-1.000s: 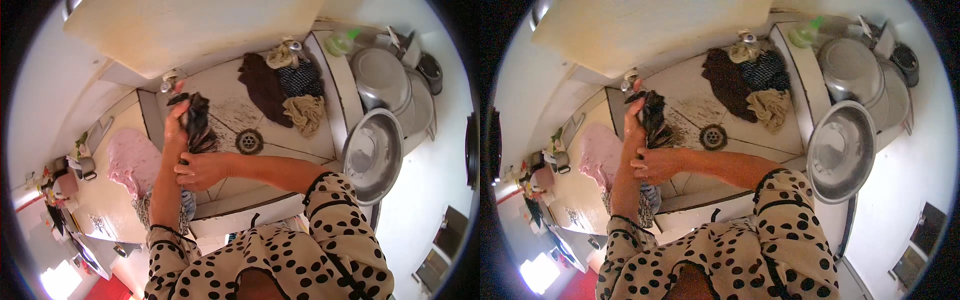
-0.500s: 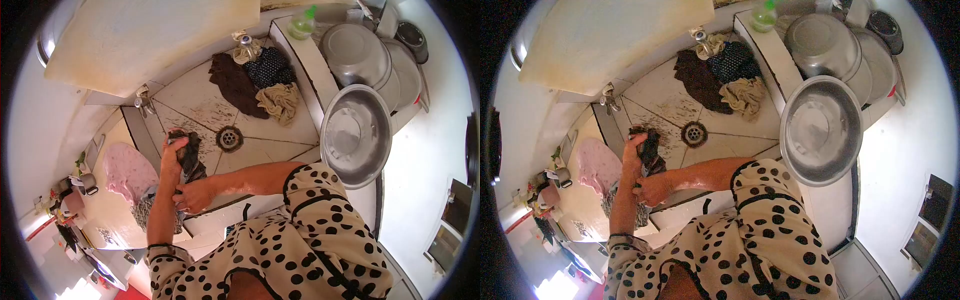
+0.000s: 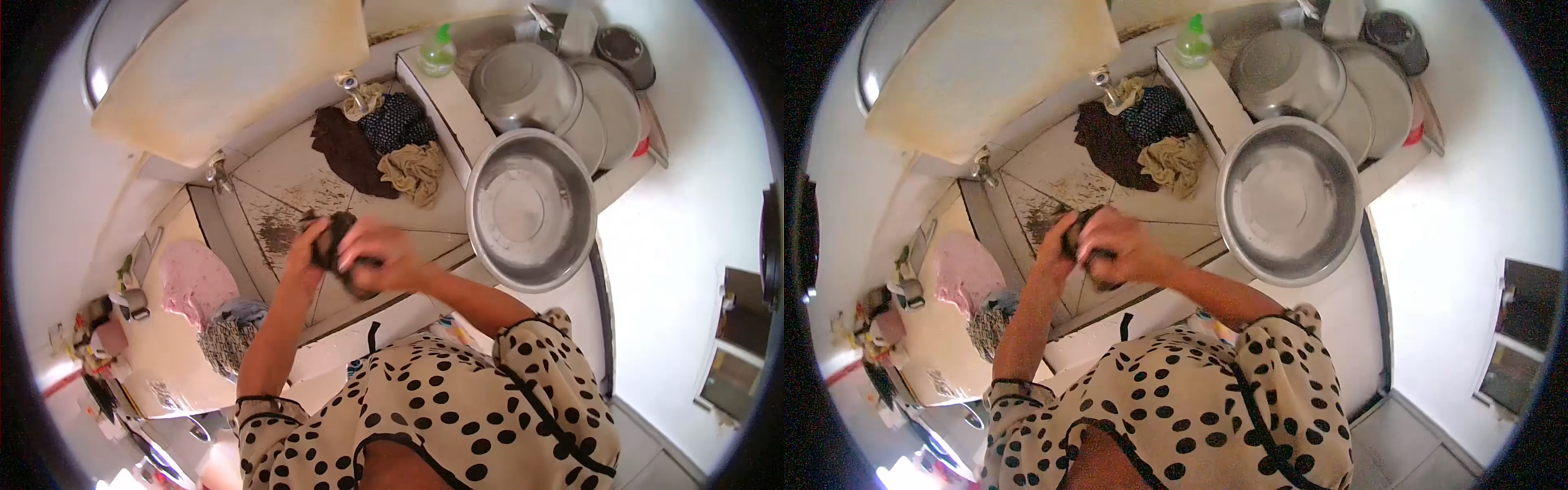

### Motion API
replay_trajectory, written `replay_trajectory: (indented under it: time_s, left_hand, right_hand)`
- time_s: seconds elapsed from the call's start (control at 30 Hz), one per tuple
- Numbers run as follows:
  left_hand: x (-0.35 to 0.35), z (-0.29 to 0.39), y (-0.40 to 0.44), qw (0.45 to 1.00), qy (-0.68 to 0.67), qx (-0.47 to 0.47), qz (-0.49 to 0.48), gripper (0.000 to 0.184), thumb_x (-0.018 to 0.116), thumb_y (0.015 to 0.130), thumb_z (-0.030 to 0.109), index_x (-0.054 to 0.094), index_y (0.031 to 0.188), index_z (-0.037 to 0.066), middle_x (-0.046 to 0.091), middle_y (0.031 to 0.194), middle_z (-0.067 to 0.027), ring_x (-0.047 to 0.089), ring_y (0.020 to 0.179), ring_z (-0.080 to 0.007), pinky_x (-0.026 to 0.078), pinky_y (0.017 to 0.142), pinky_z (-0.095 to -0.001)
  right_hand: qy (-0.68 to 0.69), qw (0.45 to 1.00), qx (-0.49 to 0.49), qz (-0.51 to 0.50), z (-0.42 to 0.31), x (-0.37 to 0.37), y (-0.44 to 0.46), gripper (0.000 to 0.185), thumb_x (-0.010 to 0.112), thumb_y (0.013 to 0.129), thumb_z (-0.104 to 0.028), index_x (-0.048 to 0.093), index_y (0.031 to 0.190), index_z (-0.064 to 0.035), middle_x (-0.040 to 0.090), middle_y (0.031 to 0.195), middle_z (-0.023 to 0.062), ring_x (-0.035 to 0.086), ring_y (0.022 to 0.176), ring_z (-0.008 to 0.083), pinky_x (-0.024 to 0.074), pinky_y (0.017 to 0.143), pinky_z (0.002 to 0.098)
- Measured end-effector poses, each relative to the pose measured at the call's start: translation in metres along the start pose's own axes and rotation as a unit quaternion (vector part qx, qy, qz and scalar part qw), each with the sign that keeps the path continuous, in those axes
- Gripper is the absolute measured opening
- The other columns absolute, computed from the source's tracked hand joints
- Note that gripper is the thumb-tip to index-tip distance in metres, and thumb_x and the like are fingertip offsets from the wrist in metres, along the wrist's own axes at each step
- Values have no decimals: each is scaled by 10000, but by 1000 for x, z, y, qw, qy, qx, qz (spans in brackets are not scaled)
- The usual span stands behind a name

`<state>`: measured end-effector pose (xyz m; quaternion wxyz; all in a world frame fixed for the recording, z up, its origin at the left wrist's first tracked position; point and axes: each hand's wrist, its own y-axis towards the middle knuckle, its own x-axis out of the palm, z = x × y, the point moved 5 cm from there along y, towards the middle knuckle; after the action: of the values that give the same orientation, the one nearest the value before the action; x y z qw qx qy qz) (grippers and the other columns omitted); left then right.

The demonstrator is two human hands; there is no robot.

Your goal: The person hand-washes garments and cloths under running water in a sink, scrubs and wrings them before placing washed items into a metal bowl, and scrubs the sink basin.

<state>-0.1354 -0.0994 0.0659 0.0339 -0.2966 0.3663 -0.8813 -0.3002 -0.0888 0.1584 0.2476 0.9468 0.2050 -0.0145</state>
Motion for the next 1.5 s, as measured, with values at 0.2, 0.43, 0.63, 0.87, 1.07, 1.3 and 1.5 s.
replay_trajectory:
  time_s: [0.2, 0.43, 0.63, 0.87, 1.07, 1.3, 1.5]
  left_hand:
    - [166, -38, -30, 983, -32, -15, -178, 340, 682, 845, 319, 607, 1096, 102, 623, 1058, -58, 608, 937, -155, 499, 851, -354]
    - [39, -142, 59, 896, 375, 190, -144, 531, 683, 825, 345, 536, 1248, 59, 604, 1164, -63, 598, 975, -170, 460, 925, -342]
    - [-195, -159, -17, 712, 650, 101, 245, 265, 634, 806, 335, 661, 964, 125, 666, 984, -118, 629, 930, -302, 504, 787, -425]
    - [-170, -141, -81, 657, 647, 205, 328, 162, 585, 844, 229, 628, 924, 95, 620, 884, -117, 601, 858, -336, 479, 738, -473]
    - [-172, -143, -82, 590, 677, 304, 318, 94, 578, 836, 175, 593, 860, 86, 602, 834, -111, 578, 819, -317, 459, 753, -442]
    - [-171, -142, -83, 602, 679, 286, 307, 104, 562, 846, 179, 561, 809, 81, 588, 750, -110, 583, 812, -303, 452, 736, -451]
    - [-172, -142, -84, 616, 671, 281, 303, 111, 557, 851, 188, 562, 808, 86, 605, 720, -102, 594, 785, -301, 480, 694, -451]
  right_hand:
    - [50, 915, 160, 367, -47, -223, -64, 225, 574, 742, -153, 628, 889, 8, 606, 886, 69, 601, 785, 168, 499, 745, 294]
    - [-205, 765, 472, 387, 95, -361, -266, 322, 555, 868, -241, 645, 1026, 25, 638, 981, 96, 597, 908, 235, 463, 826, 361]
    - [-365, 742, 434, 357, 101, -344, -291, 366, 574, 869, -245, 621, 1129, 7, 641, 1105, 197, 601, 1025, 317, 448, 885, 395]
    - [-586, 590, 492, 258, 54, -311, -227, 347, 613, 853, -199, 594, 1179, -81, 616, 1097, 171, 585, 1011, 343, 451, 878, 459]
    - [-519, 839, 98, 132, -1, -195, -83, 291, 588, 832, -10, 631, 1111, -81, 616, 1075, 110, 598, 991, 265, 486, 826, 366]
    - [-229, 909, 319, -138, 121, -16, -49, 232, 568, 861, -82, 638, 1079, -43, 687, 899, 107, 640, 736, 175, 508, 696, 283]
    - [-228, 865, 361, -265, 170, 60, -96, 206, 570, 821, -105, 669, 983, -23, 690, 879, 100, 634, 756, 171, 488, 680, 304]
